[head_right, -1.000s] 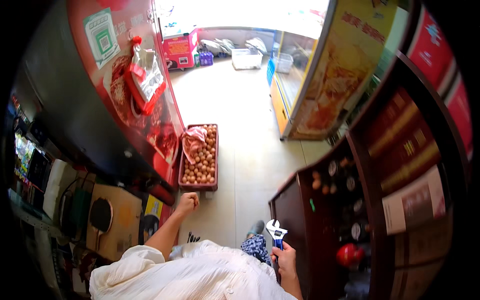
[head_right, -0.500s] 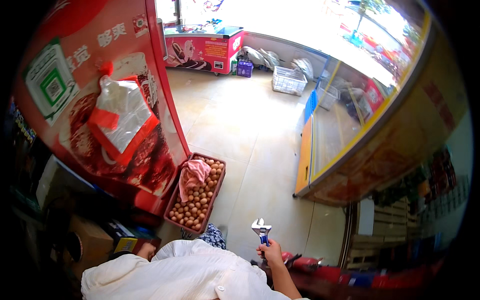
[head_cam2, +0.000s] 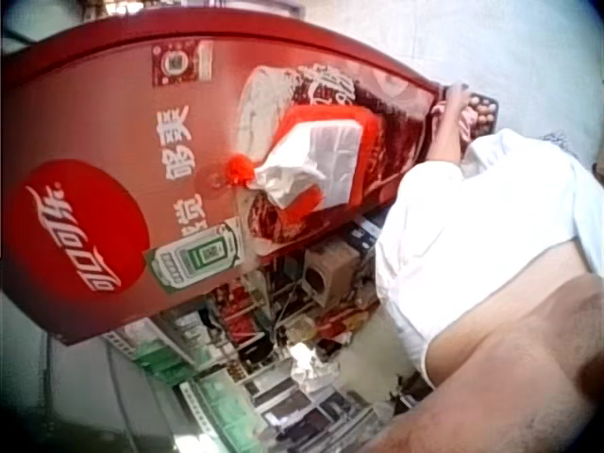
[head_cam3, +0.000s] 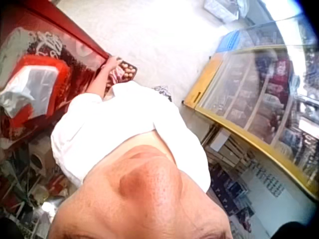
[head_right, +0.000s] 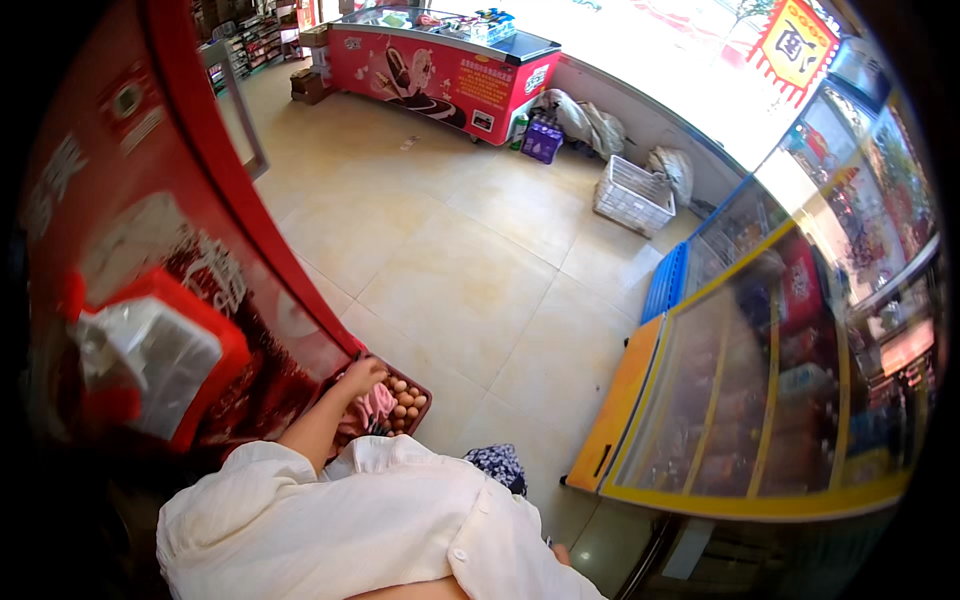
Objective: The person walks to a chest freezer, reaches in by hand to retrieve a frozen package, carries it to a sink to rinse it under a faucet, and returns to the freezer to pick up a cloth and another frozen package.
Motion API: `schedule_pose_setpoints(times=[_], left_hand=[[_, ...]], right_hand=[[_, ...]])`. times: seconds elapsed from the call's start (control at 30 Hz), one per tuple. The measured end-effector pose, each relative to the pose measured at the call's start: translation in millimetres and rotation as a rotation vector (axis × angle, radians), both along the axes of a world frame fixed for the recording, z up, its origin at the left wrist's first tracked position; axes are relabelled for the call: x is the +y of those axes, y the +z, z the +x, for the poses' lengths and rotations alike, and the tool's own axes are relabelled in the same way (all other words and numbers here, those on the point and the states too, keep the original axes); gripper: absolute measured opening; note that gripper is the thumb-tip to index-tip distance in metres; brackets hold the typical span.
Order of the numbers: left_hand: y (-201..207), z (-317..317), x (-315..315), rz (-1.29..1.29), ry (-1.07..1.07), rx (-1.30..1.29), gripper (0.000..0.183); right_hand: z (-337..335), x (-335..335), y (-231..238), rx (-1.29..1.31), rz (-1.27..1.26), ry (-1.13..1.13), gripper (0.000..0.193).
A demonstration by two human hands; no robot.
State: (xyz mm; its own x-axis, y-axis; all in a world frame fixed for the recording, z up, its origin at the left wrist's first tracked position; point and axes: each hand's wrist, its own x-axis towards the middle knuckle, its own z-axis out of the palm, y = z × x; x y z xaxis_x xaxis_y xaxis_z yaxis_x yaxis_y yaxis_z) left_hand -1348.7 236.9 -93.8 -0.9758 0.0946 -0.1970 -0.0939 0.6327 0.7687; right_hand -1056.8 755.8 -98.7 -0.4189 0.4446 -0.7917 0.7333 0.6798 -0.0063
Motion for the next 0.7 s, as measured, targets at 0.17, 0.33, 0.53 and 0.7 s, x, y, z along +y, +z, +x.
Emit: schedule_pose_setpoints(times=[0.17, 0.33, 0.53, 0.7], left_hand=[[79.1, -183.3, 73.8, 0.262, 0.207, -0.095, 0.029], [-18.5, -260.2, 60.4, 0.213, 0.34, -0.294, 0.028], [-114.1, -264.2, -9.5, -0.307, 0.345, -0.668, 0.035], [-130.7, -348.6, 12.2, 0.054, 0.641, -1.029, 0.021]], right_hand=[[-145.8, 36.0, -26.6, -0.092, -0.01, 0.058, 0.034], [-322.8, 91.8, -32.4, -0.118, -0.011, 0.165, 0.032], [-593.9, 133.9, -21.0, 0.007, 0.046, 0.374, 0.029], [-836.0, 166.4, -23.3, 0.464, 0.064, 0.327, 0.017]])
